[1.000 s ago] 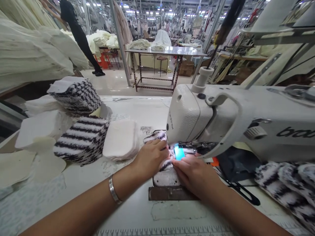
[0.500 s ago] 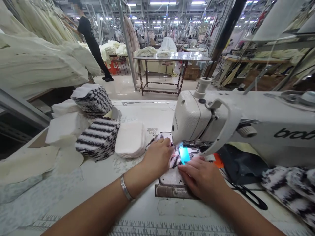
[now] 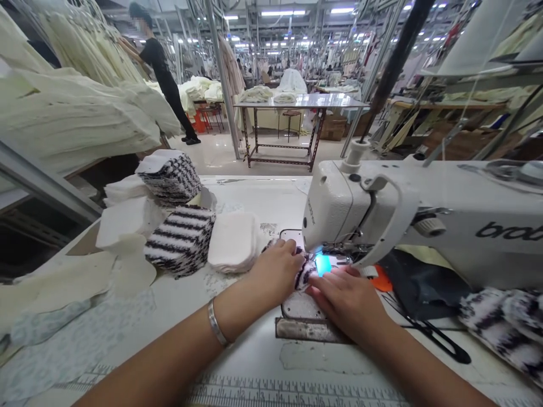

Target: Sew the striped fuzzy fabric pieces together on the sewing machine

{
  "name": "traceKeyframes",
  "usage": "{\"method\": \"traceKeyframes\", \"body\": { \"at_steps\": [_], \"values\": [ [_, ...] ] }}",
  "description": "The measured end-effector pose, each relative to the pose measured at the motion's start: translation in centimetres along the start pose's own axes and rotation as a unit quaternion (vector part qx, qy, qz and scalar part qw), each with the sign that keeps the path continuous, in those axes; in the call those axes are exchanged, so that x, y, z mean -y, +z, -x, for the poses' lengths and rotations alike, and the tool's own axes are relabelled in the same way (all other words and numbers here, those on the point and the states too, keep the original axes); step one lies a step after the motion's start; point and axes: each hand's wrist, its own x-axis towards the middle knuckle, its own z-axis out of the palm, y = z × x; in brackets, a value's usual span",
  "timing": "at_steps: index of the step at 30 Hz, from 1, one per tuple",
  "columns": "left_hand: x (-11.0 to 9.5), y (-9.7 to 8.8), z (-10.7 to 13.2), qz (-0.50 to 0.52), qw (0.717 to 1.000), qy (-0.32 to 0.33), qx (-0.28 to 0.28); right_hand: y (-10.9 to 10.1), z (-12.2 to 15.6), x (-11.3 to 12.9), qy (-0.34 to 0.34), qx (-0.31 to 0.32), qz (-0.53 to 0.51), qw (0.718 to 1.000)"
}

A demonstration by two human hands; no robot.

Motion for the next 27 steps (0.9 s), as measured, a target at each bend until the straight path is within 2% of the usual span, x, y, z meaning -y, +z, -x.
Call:
{"method": "traceKeyframes", "body": {
  "at_steps": [4,7,10,14,17,19,21,24,27],
  "values": [
    [-1.6,-0.9,1.6,-0.016,0.997,-0.038,0.063,-0.3,0.3,-0.6,-0.036,0.042,-0.015,0.998],
    [-2.5,-1.7,2.4,-0.027,0.994,-0.056,0.084,-0.9,0.4,-1.2,-0.065,0.078,-0.037,0.994],
    [-2.5,-1.4,2.1,-0.025,0.999,-0.005,0.037,-1.4,0.4,-1.1,-0.072,0.098,-0.045,0.992],
    [-1.1,0.7,1.1,0.026,0.994,0.085,-0.06,-1.4,0.5,-0.2,-0.044,0.112,-0.081,0.989],
    [0.2,2.2,1.2,0.074,0.989,0.099,-0.079,-1.3,0.9,0.2,0.003,0.127,-0.108,0.986],
    [0.8,2.6,1.5,0.1,0.986,0.103,-0.083,-1.0,1.1,0.2,0.014,0.13,-0.111,0.985],
    [1.0,2.6,1.7,0.106,0.985,0.107,-0.081,-0.4,1.4,0.0,0.007,0.105,-0.099,0.99],
    [1.3,2.7,1.1,0.075,0.985,0.133,-0.08,1.2,1.4,-0.5,-0.048,0.003,-0.025,0.999],
    [1.8,3.4,-0.1,0.029,0.977,0.175,-0.118,2.7,1.4,-1.3,-0.077,-0.057,0.044,0.994]
  ]
}}
